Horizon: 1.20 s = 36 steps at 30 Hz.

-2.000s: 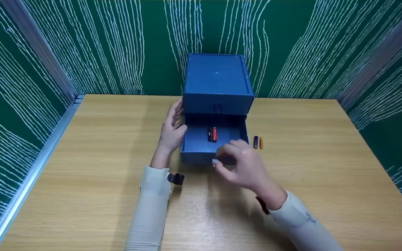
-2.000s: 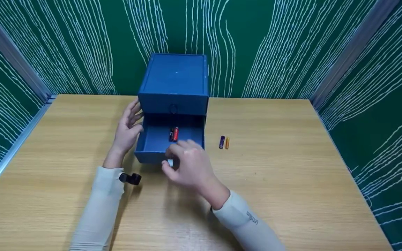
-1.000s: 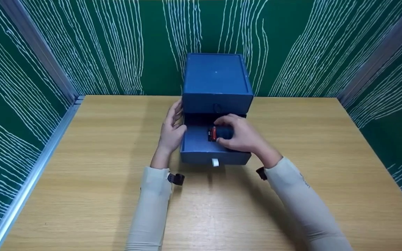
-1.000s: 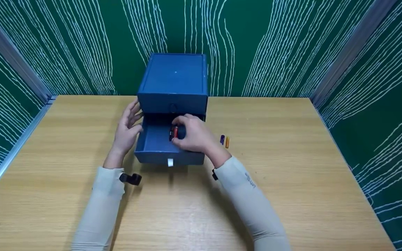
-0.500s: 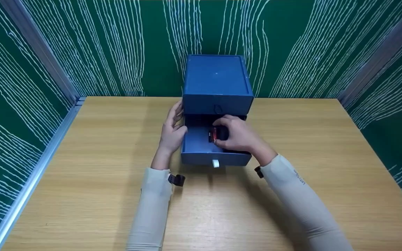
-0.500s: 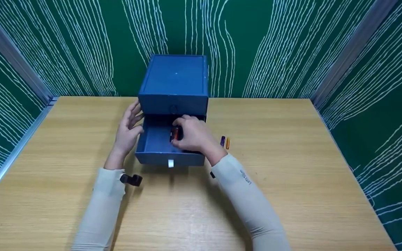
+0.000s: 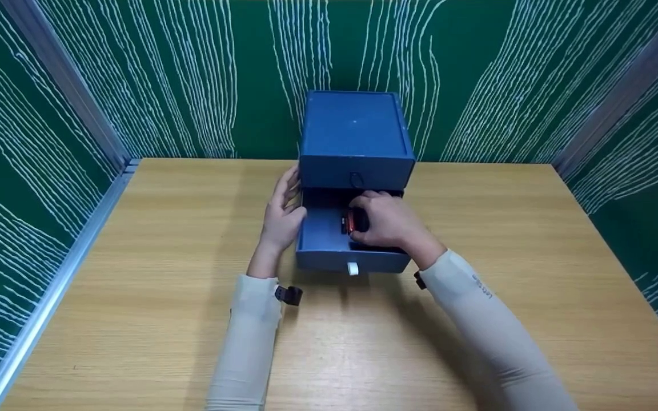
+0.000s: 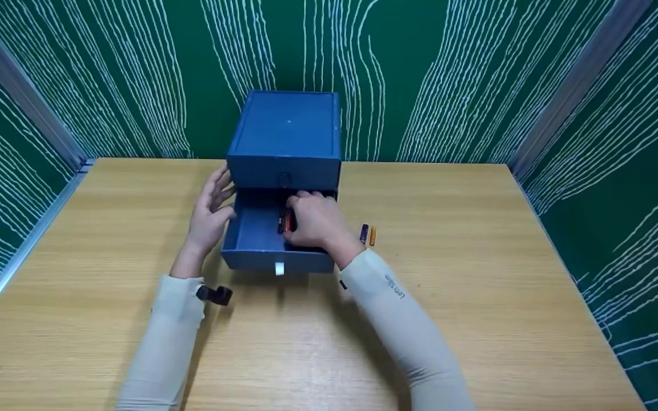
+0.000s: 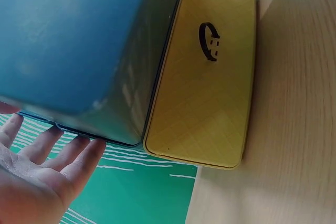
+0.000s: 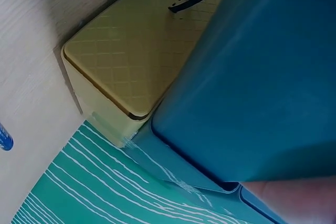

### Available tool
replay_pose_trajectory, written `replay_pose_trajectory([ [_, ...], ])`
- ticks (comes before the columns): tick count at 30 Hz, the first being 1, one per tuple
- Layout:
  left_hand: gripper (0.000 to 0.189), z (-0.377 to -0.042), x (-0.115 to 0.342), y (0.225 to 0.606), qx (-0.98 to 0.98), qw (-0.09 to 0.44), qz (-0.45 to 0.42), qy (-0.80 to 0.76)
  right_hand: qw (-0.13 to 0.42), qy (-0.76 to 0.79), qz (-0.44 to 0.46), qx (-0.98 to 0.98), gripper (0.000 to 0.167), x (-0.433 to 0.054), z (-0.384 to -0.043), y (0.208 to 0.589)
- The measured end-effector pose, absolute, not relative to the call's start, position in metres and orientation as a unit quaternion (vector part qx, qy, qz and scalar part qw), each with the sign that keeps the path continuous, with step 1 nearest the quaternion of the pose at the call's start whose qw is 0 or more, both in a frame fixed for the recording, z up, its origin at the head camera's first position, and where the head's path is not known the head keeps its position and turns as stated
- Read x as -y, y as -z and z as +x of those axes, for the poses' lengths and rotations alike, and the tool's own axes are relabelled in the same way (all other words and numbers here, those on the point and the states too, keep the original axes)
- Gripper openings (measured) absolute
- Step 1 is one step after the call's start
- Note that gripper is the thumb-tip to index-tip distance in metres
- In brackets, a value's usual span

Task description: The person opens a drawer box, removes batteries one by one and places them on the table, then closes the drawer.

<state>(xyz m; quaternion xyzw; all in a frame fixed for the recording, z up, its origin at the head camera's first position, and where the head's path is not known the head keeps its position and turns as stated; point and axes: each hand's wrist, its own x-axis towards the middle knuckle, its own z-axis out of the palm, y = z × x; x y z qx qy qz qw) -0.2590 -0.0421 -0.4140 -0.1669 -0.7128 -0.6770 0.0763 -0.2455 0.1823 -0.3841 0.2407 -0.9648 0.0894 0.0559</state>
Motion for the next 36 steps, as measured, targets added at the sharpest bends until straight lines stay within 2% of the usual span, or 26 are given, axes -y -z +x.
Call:
replay_pose_trajectory([
  [14, 0.073, -0.2587, 0.0438, 0.4117, 0.710, 0.063, -0.174, 0.679, 0.068, -0.054, 0.230, 0.969, 0.057, -0.1796, -0.2460, 0.3880],
  [36, 0.074, -0.2575, 0.0419, 0.4113, 0.711, 0.080, -0.172, 0.677, 0.087, -0.021, 0.233, 0.968, 0.052, -0.1798, -0.2448, 0.3892],
])
